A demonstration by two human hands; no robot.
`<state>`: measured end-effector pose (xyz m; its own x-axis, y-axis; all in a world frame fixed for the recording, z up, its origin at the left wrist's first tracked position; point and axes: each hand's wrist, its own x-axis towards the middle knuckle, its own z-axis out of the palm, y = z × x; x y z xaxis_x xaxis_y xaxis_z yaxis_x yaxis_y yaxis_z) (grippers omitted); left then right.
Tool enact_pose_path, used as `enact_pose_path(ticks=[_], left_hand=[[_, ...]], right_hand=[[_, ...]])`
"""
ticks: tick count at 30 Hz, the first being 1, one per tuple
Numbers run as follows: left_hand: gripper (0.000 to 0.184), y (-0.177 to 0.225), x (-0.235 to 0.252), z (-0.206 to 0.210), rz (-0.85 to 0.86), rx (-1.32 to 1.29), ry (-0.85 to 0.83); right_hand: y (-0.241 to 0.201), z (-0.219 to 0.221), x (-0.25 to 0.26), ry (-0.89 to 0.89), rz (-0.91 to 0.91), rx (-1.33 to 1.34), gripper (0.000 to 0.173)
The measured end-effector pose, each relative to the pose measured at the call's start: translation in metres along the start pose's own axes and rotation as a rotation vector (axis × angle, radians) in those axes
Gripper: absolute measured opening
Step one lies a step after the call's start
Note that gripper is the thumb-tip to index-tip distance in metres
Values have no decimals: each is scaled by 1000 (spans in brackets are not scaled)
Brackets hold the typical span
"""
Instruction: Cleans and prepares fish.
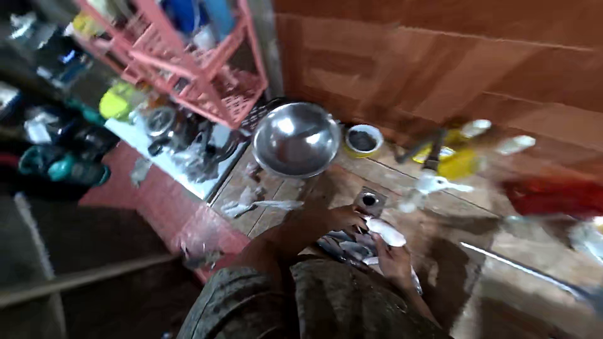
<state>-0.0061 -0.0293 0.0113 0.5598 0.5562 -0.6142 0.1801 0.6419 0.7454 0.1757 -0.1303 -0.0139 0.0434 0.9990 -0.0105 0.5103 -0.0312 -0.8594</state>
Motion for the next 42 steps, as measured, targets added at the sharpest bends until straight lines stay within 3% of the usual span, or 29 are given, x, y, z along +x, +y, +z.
enact_pose_path(ticks=[7,10,13,18,24,29,33,42], left_hand=[[41,-25,-28,-29,99,-77,15],[43,-31,-38,-34,144,-264,15],[48,-29,-45,-30,155,-473,-4],[47,-21,-40,-31,176,-469,-86],[43,-17,-26,-33,243,-147,-160],[49,-34,-30,-28,244,-212,-128],[43,-48,-40,-21,220,-209,-28],[39,-72,-44,-19,349,-253,232]], right_hand=[[-43,3,21,-163,17,-77,43],[-56,8,32,-189,-50,-99,39],[-62,13,35,-164,-136,-144,36],[-79,16,22,-3,-210,-211,35],[-64,11,13,87,71,175,45],[-70,6,12,26,375,368,40],[-101,13,12,-57,577,295,44],[-112,36,29,-261,448,192,41]])
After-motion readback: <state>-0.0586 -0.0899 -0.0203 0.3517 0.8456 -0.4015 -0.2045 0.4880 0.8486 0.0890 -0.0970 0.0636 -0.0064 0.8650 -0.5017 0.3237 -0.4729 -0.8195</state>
